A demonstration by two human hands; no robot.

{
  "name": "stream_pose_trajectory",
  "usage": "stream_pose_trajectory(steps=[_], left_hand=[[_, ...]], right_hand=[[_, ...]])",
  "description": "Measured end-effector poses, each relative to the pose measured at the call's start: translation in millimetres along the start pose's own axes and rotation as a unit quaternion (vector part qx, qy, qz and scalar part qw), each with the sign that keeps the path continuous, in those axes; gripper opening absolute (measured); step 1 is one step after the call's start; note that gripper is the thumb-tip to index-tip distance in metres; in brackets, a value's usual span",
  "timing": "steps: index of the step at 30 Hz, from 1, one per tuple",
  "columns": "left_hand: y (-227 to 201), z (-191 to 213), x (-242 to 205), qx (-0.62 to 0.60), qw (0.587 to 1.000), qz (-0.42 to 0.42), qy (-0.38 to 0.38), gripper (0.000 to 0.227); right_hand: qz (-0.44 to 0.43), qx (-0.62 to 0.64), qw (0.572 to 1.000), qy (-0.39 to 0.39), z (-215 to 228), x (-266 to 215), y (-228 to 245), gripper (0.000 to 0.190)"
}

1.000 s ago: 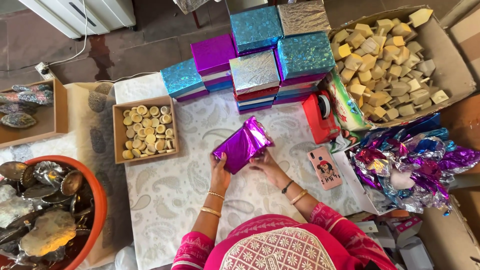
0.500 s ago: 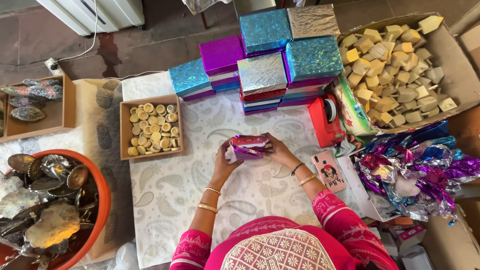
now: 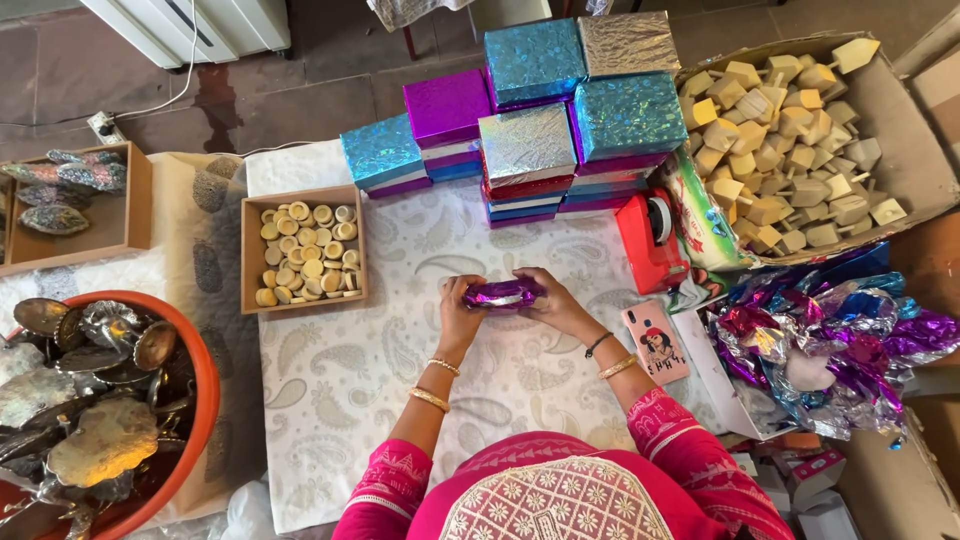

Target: The recorder is wrapping small items in foil and placing them into decorative gift boxes in a workshop environment.

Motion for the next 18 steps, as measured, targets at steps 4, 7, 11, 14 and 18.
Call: stream_pose_trajectory(steps=[4,7,11,14,18], left_hand=[[0,-5,0,-0.023,0.999,0.024,-0.012,0.042],[-12,-2,1,-0.031,0.999,0.022,-0.019,0.038],[-18,-1,1,-0.067,0.996,0.057,-0.003,0.043],[-14,-1,0,-0.071,0.996,0.062,-0.003,0.045],[-12,-1,1,-0.069,0.995,0.073,-0.002,0.046]], right_hand=[[-0.005,0.039,0.999,0.002,-2,0,12,0.071],[-0.026,0.050,0.998,-0.029,-2,-1,11,0.057],[-0.030,-0.028,0.995,-0.088,-2,0,26,0.039],[-0.027,-0.070,0.990,-0.120,2,0,40,0.034],[-0.037,-0.122,0.979,-0.156,12,0,59,0.032]])
Point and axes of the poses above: each hand's wrist, its own x-axis towards the middle knuckle, its own z-axis out of the back of the hand, y = z × x, the point moved 3 cm from there along x, towards the middle knuckle, and after that the axes turned 5 degrees about y, right-handed, at the moved point
